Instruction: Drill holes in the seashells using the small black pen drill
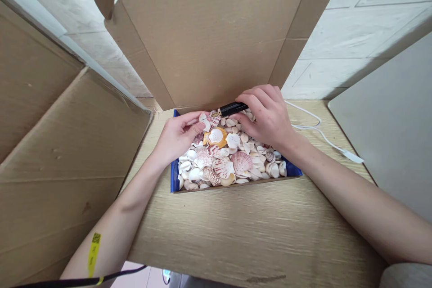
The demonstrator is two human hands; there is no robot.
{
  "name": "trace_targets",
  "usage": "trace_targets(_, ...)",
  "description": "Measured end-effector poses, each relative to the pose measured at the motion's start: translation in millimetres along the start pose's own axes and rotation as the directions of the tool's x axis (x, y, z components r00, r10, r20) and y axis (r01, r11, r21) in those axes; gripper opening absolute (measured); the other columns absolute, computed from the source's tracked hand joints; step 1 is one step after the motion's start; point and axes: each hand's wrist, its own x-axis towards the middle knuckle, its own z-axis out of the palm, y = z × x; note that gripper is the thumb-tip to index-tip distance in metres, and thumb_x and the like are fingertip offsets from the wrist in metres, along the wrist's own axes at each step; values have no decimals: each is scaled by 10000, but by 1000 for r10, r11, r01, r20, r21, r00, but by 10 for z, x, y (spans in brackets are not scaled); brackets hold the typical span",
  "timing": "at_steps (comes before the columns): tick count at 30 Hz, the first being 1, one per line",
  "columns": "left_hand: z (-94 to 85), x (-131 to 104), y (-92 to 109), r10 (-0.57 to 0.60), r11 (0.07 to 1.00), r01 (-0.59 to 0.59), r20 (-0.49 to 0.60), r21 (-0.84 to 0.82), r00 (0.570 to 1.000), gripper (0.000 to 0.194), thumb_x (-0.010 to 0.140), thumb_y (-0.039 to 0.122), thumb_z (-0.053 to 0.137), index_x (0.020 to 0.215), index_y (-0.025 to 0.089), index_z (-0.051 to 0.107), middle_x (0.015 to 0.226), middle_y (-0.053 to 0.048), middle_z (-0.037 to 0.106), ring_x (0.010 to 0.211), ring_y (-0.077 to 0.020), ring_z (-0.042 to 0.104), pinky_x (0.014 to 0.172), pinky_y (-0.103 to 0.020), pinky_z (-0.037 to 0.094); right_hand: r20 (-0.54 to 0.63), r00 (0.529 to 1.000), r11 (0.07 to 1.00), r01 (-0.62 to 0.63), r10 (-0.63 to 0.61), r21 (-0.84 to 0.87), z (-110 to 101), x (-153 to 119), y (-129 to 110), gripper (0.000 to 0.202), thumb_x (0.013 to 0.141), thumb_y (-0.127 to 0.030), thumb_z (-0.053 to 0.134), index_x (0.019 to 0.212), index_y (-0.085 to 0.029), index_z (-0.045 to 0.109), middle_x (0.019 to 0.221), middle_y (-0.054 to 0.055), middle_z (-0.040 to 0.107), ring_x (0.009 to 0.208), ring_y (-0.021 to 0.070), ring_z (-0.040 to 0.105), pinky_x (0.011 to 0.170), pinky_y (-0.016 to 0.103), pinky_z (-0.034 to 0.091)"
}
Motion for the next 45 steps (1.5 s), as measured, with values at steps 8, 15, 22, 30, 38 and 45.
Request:
trace_targets(8, -29, 10, -17, 10, 1000, -10, 6, -3, 1000, 323, 826, 353, 663, 1099, 185, 705, 1007, -84, 752, 807, -198, 696, 660, -290, 561, 232, 969, 996, -89, 87, -1, 12, -11, -30, 466, 927, -523, 352, 918, -149, 631, 763, 73, 654, 668, 184, 538, 591, 302, 318)
trace_targets(15, -28, 15, -1, 12, 1000, -11, -26, 20, 1000, 331, 816, 346, 676, 1100, 178, 708, 1046, -95, 745, 904, -226, 699, 778, -329, 567, 185, 983, 1000, -14, 14, -6, 4, -7, -27, 478, 937, -521, 358, 901, -135, 637, 757, 74, 641, 675, 176, 524, 601, 304, 332)
trace_targets(22, -18, -4, 10, -12, 1000, 12, 9, 10, 1000, 355, 818, 385, 669, 1117, 198, 707, 977, -79, 758, 753, -191, 687, 635, -294, 566, 27, 998, 997, 62, -61, -37, -7, -1, 11, 276, 929, -413, 453, 1050, -205, 588, 999, 80, 644, 918, 231, 520, 770, 376, 355)
trace_targets(30, -56, -25, 37, -5, 1000, 5, 103, 7, 995, 364, 846, 421, 622, 1119, 199, 713, 966, -84, 746, 742, -191, 670, 654, -312, 577, 56, 997, 999, 51, -50, -3, 19, -6, 18, 340, 918, -443, 445, 1016, -156, 598, 976, 100, 643, 874, 231, 514, 750, 364, 380)
trace_targets(38, -49, -30, 38, -1, 1000, 3, 101, -12, 995, 343, 843, 411, 632, 1104, 206, 721, 947, -72, 746, 686, -161, 652, 620, -276, 564, 271, 962, 999, -32, 23, 29, 20, -14, -3, 506, 940, -504, 303, 880, -130, 638, 756, 80, 617, 667, 175, 501, 593, 308, 317)
trace_targets(45, -36, -16, 72, -25, 999, 26, 59, -20, 998, 349, 842, 415, 632, 1092, 187, 720, 905, -65, 755, 669, -149, 647, 582, -241, 529, 157, 987, 999, 31, -29, -11, 15, -20, -14, 458, 938, -496, 376, 844, -133, 641, 715, 55, 614, 625, 149, 497, 554, 291, 294)
